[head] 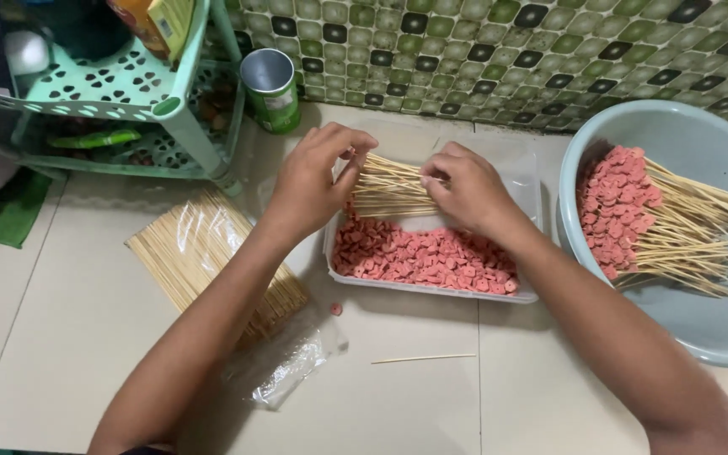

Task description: Skewering small pink food pieces onto wooden sticks and placing the finished skewers into a large bowl.

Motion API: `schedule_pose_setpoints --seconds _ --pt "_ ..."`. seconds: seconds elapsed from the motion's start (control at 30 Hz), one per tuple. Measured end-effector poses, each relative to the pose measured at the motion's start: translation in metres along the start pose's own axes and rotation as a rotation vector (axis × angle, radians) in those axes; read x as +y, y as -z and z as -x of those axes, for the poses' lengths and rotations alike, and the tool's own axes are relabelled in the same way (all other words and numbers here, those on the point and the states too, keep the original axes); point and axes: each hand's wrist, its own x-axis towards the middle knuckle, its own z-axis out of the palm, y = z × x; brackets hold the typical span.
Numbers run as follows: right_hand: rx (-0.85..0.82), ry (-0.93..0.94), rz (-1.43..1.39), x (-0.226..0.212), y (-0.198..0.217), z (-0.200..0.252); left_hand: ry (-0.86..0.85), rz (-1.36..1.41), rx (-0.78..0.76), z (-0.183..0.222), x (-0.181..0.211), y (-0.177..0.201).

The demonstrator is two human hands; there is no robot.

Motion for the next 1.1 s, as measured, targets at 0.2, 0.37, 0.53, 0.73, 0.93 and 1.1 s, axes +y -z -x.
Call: schedule_pose_setpoints --seconds 0.2,0.37,0.53,0.73,0.93,1.1 --pt "-0.091 -0.051 0.115 0.009 -0.023 -0.014 -0.056 -0.194 -0.113 0.001 -0.023 -0.015" --pt "-0.128 -0.033 0.233 0.008 -0.028 -0.014 -0.081 -0.386 -0.232 -0.005 -0.032 -0.031" --pt "-0.118 0.010 0.295 0.005 -0.028 -0.024 -0.100 -0.556 -0.282 -0.011 -0.038 -0.044" --pt "-0.094 0.031 0.257 0.003 -0.030 -0.024 -0.133 -0.664 -0.263 -0.018 -0.042 -0.059" --pt "-0.094 0.060 0.266 0.000 -0.021 -0.026 -0.148 -0.756 -0.279 -0.029 -0.038 -0.069" --pt "-0.162 0.036 0.307 0.010 -0.029 -0.024 -0.122 -0.830 -0.341 -0.031 -0.032 -0.072"
